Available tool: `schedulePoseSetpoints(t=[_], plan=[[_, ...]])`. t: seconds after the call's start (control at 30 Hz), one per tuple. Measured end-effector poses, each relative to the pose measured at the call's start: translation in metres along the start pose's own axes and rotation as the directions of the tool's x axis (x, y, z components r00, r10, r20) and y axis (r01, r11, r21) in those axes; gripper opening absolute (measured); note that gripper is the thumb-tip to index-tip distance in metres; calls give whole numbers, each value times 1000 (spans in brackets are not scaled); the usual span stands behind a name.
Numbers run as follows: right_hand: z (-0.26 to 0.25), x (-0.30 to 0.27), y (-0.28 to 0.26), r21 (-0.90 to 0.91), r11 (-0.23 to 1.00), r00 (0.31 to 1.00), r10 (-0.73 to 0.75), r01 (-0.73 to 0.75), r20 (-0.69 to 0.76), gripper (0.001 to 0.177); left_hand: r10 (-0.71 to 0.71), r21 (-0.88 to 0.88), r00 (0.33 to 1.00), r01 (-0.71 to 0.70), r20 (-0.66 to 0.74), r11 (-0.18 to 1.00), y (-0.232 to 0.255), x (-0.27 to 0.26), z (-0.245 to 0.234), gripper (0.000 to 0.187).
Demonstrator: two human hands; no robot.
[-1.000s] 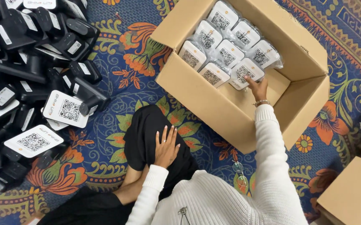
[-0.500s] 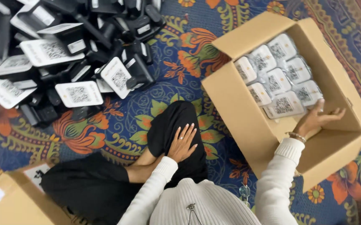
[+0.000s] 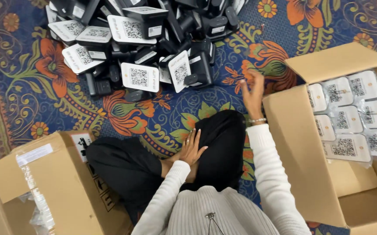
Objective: The person packages small electronic items into plastic bags and places them in a cardboard box.
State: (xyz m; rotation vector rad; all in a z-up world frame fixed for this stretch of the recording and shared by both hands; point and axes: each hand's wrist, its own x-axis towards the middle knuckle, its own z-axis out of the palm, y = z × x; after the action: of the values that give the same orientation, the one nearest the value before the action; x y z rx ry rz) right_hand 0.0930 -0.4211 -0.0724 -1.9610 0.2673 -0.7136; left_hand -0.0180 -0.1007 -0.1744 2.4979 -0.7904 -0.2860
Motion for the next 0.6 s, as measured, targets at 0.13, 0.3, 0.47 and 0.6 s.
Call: schedulePoseSetpoints(t=[0.13,0.3,0.47,0.6], plan=[[107,7,71,-8,991,968,129,-131,214,42,-94,-62,994,98,62,993,-18,-9,8,83],[188,31,131,-138,922,907,382,-362,176,49,-123,-89,986,133,116,987,-28,-10,23,80],[186,26,130,-230,879,882,452,-417,131,54,-180,-127,965,206,190,970,-33,-15,11,76],[140,-13,62,-166,913,916,391,-373,90,61,-183,-155,964,214,194,964,-36,-11,12,77]])
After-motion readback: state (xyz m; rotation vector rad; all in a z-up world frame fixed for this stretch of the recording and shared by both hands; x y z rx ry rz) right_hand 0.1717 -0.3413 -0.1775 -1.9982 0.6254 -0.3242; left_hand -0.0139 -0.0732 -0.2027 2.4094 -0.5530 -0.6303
